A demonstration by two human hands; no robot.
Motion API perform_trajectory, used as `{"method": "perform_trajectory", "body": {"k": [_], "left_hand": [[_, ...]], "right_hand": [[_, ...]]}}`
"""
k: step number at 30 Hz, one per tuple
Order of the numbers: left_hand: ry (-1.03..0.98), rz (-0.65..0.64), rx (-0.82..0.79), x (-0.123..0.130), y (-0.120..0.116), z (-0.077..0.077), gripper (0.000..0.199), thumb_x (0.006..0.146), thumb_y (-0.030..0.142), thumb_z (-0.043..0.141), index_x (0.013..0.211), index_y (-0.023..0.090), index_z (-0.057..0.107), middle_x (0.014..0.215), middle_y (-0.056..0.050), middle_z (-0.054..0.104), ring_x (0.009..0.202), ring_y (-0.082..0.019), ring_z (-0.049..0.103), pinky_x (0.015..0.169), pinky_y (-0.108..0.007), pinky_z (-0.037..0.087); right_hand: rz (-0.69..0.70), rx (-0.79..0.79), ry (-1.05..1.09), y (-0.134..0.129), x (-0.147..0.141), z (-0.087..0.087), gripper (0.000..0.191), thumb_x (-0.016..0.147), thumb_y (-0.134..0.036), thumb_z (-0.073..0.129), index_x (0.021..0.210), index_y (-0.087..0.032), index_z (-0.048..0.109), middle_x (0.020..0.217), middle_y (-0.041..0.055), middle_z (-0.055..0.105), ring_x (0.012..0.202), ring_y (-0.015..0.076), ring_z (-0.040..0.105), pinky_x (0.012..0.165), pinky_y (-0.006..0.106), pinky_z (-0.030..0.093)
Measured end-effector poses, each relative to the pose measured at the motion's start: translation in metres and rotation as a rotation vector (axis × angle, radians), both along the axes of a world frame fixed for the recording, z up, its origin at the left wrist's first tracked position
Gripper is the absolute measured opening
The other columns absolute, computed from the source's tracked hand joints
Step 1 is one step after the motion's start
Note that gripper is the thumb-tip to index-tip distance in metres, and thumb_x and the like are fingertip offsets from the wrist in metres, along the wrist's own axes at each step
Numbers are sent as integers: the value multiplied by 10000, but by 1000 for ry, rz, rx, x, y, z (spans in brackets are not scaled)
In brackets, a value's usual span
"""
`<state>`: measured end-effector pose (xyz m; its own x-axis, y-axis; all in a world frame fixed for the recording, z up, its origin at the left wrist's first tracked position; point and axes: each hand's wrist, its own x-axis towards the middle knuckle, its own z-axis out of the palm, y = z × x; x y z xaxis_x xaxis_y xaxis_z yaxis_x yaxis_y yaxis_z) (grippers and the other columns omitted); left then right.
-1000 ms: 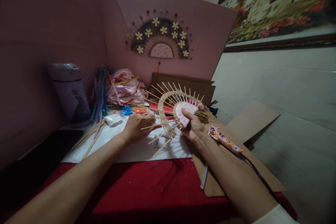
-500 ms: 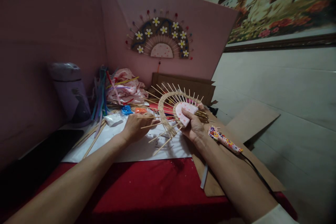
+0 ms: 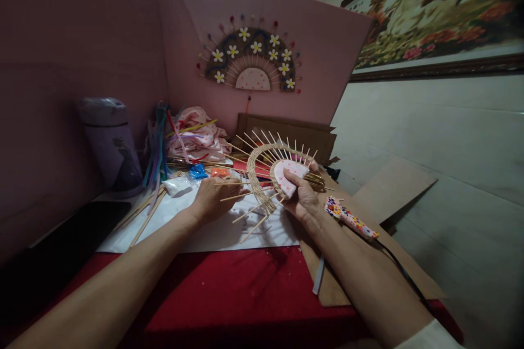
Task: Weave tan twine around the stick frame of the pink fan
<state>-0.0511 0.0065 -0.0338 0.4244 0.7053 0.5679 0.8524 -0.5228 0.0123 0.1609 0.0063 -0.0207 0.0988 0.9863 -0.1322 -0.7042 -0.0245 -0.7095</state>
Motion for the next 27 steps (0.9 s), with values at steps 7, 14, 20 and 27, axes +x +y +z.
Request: {"method": "perform_trajectory", "body": {"k": [7, 14, 20, 27], "left_hand": [[16, 33, -9, 1, -2, 2, 431, 891, 487, 342, 775, 220, 660, 732, -45, 682, 611, -161, 568, 528, -266, 243], [15, 19, -26, 1, 0, 0, 435, 893, 488, 342, 784, 222, 668, 764, -44, 682, 621, -154, 566, 539, -263, 253], [22, 10, -31, 3, -2, 1, 452, 900, 477, 327, 759, 217, 670, 748, -43, 673, 627, -157, 568, 547, -264, 261], [-5, -19, -5, 2, -1, 0, 451, 900, 466, 335, 755, 214, 680, 745, -52, 672, 625, -157, 569, 548, -269, 272]], "right_hand": [[-5, 9, -5, 0, 0, -1, 240, 685, -81, 652, 907, -159, 609, 674, 11, 698, 496, 141, 613, 418, 237, 498], [2, 3, -19, 1, 1, -1, 236, 691, -95, 656, 911, -164, 612, 672, 6, 702, 491, 134, 611, 410, 224, 485], [22, -13, -20, -1, -1, 1, 147, 710, -97, 641, 842, -155, 611, 632, 11, 692, 456, 131, 592, 374, 210, 456], [18, -2, -20, -1, 0, 0, 201, 701, -90, 645, 891, -152, 617, 673, 15, 704, 505, 139, 618, 405, 218, 481]]}}
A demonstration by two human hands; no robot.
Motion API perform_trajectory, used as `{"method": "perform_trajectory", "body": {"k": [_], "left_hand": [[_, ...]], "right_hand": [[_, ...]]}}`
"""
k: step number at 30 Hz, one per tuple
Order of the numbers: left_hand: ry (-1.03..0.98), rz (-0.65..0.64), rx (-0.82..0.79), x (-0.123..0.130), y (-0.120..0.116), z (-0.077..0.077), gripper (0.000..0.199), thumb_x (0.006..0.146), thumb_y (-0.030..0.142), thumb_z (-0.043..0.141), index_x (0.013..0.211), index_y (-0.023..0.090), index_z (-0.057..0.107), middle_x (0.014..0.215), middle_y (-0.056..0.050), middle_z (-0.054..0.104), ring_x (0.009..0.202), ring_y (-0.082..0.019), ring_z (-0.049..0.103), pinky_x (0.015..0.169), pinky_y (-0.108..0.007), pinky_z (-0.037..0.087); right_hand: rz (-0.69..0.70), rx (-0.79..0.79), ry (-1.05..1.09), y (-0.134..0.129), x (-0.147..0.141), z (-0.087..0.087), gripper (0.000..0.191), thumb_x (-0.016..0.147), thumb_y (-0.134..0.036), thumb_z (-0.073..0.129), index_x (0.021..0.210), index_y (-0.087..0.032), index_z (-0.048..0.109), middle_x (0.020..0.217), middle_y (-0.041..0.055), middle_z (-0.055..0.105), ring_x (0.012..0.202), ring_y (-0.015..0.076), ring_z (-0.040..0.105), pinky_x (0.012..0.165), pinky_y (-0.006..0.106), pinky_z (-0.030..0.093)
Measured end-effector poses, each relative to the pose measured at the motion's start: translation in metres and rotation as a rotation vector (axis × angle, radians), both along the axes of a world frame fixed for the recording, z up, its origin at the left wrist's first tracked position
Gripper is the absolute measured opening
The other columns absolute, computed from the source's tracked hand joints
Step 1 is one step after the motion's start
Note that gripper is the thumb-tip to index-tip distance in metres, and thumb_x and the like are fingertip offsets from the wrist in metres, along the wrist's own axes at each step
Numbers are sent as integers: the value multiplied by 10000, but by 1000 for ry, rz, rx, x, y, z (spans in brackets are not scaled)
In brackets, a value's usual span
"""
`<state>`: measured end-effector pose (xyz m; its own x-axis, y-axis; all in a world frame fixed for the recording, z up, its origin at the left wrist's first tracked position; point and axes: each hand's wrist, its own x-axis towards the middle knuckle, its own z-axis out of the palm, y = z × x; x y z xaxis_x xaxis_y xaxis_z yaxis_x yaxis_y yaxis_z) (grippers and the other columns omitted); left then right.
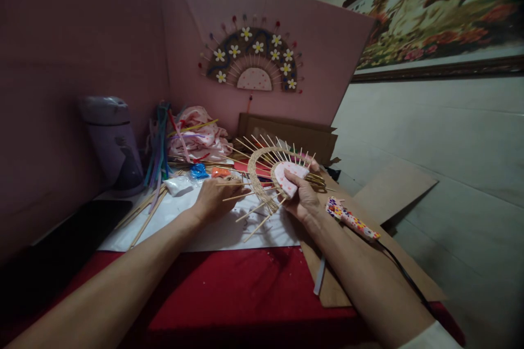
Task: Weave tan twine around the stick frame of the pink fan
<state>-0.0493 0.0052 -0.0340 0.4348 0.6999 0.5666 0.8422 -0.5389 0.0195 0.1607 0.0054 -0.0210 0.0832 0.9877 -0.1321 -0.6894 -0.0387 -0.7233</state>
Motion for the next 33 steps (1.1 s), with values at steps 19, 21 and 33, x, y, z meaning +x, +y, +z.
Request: {"method": "perform_trajectory", "body": {"k": [19, 21, 33], "left_hand": [[14, 16, -9, 0, 2, -3, 460, 896, 485, 326, 778, 225, 687, 729, -50, 671, 619, -162, 555, 535, -272, 245], [15, 13, -10, 0, 2, -3, 453, 892, 489, 332, 817, 231, 698, 733, -52, 673, 625, -167, 556, 534, -275, 245], [4, 4, -38, 2, 0, -2, 442, 891, 488, 339, 839, 231, 695, 752, -55, 661, 610, -161, 529, 535, -286, 258]], "right_hand": [[8, -32, 16, 2, 1, -1, 196, 714, -81, 628, 901, -141, 613, 675, 25, 704, 518, 141, 632, 438, 228, 510], [14, -38, 21, 2, 1, -1, 195, 713, -76, 630, 895, -142, 611, 664, 22, 701, 508, 136, 629, 431, 221, 506], [16, -31, 18, 3, 2, -2, 194, 702, -73, 641, 880, -144, 612, 675, 26, 707, 528, 144, 642, 470, 239, 535]]}}
